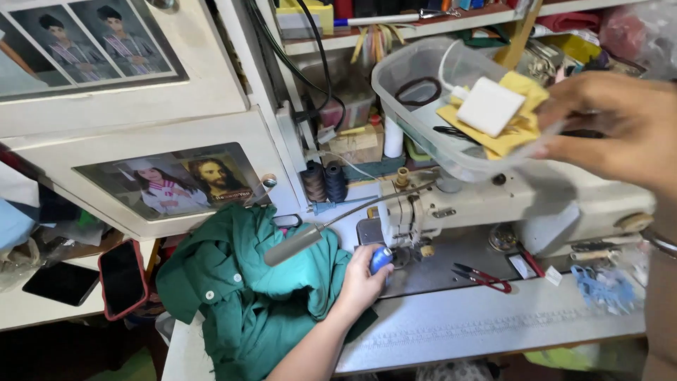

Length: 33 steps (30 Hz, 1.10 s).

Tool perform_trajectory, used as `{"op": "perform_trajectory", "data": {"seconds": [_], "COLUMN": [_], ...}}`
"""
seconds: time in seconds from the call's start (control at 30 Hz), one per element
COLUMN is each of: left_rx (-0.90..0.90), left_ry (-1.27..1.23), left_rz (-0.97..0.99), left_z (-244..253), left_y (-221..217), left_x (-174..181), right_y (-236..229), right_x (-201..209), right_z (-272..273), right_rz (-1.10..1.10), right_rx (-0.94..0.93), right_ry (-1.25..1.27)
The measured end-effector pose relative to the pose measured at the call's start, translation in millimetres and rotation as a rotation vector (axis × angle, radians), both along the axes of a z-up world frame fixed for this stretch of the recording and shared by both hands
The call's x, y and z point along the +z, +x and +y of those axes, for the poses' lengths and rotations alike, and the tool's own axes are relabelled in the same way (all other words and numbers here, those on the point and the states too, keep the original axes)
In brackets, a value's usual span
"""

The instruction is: Organizing various colored thread spools into a plastic storage container on a sewing table.

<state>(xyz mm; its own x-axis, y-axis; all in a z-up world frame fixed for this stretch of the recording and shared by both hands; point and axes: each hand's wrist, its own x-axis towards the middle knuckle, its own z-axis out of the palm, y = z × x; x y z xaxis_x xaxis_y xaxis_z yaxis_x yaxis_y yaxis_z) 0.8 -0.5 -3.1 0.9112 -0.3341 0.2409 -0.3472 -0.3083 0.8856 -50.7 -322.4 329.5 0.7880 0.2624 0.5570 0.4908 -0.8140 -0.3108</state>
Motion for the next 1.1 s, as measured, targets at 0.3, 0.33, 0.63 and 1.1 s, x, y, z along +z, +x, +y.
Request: {"op": "perform_trajectory", "data": {"seconds": [0.3,0.33,0.63,1.1], "left_rx": [0.062,0.040,-0.020,0.019], "left_ry": [-0.173,-0.227,-0.590,-0.824], "left_rz": [0.146,0.143,0.350,0.030], "left_z": [-4.5,-4.2,1.6,4.9], "left_y": [8.3,9.6,-2.3,-9.9], "left_x": [-31.3,-32.8,-21.8,-16.6], "right_y": [-91.6,-99.8,-160.3,-131.5], "right_x": [-70.6,-84.2,-251.6,-294.4], "right_z": [-112.4,-121.8,22.3,96.9], "right_rz": [0.787,1.038,0.427,0.656], "right_rx": [-0.287,-0.339,0.102,-0.079], "right_ry": [0.394,0.602,0.183,-0.210]}}
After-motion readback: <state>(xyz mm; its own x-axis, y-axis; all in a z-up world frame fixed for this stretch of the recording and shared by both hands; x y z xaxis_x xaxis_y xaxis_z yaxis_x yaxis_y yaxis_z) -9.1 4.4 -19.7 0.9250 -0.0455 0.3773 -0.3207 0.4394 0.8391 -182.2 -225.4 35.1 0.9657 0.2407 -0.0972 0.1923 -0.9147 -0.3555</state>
